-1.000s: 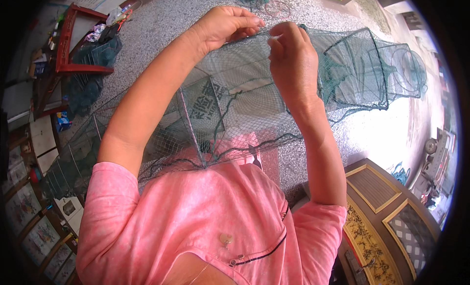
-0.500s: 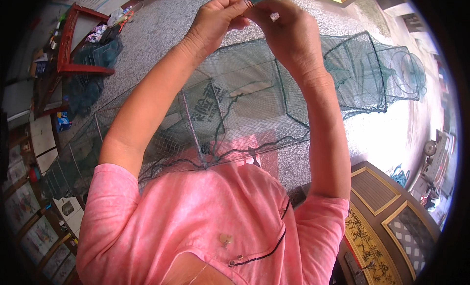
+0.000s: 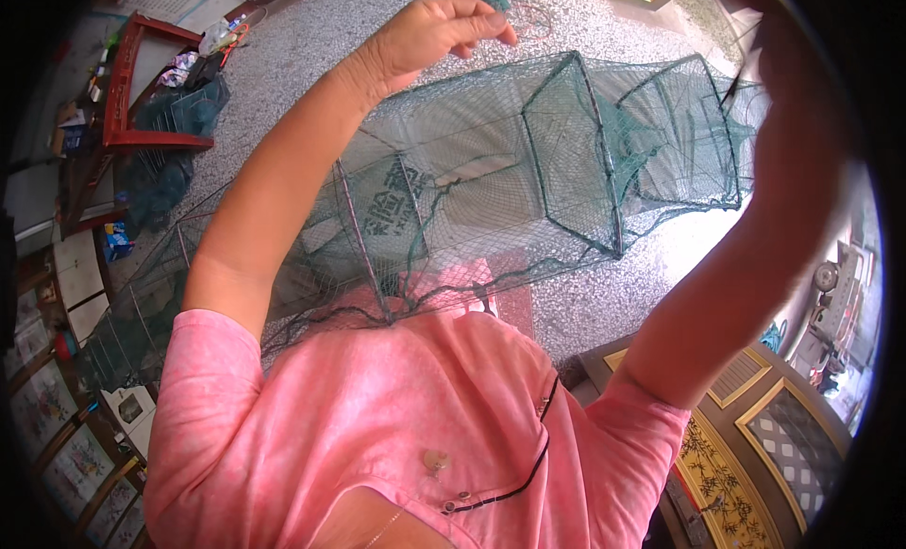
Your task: The person uses a needle-like tool to mend a long mesh fish trap by threading and tying cords around the internal frame wires.
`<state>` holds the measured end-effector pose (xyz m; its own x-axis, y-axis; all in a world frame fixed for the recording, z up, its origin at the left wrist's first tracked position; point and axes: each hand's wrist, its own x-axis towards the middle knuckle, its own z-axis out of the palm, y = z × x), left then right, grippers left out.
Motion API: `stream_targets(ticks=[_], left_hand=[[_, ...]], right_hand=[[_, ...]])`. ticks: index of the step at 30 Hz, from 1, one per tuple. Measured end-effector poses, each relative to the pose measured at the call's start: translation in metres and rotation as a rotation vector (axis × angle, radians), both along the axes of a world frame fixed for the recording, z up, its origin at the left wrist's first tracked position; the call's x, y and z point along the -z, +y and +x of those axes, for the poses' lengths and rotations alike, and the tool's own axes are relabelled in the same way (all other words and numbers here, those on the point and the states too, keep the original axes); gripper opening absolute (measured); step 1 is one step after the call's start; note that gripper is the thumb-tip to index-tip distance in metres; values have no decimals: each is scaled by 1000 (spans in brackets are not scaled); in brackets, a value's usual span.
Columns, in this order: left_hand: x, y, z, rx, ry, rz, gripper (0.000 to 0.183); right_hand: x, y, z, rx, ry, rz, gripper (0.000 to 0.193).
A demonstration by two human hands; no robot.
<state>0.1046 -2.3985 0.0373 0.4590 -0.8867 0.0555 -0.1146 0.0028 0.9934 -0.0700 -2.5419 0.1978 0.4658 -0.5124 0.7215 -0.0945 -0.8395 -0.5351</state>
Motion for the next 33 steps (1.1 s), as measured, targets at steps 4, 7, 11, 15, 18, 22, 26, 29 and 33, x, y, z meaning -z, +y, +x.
stream_targets(ticks=[4, 7, 11, 15, 18, 22, 26, 29, 33], left_hand=[[17, -17, 23, -42, 305, 67, 22], [23, -23, 25, -66, 434, 73, 21], [23, -24, 13, -113, 607, 62, 18], [16, -12, 10, -122, 438, 130, 17], [12, -16, -6, -121, 441, 225, 17], [11, -16, -11, -167, 434, 221, 19], [9, -10, -6, -233, 245, 6, 21], [12, -20, -6, -140, 381, -342, 16], [11, -20, -6, -154, 490, -265, 15]], right_hand=[[67, 6, -10, -432, 716, 225, 14], [84, 28, -9, -255, 971, 103, 12], [103, 29, -6, -163, 1004, 10, 15], [119, 29, 5, -155, 926, -8, 20], [127, 28, 14, -151, 848, 22, 21], [128, 31, 22, -139, 832, -24, 21], [122, 37, 31, -124, 679, -48, 19], [130, 32, 43, -187, 508, -70, 17], [132, 11, 45, -374, 561, 278, 15]])
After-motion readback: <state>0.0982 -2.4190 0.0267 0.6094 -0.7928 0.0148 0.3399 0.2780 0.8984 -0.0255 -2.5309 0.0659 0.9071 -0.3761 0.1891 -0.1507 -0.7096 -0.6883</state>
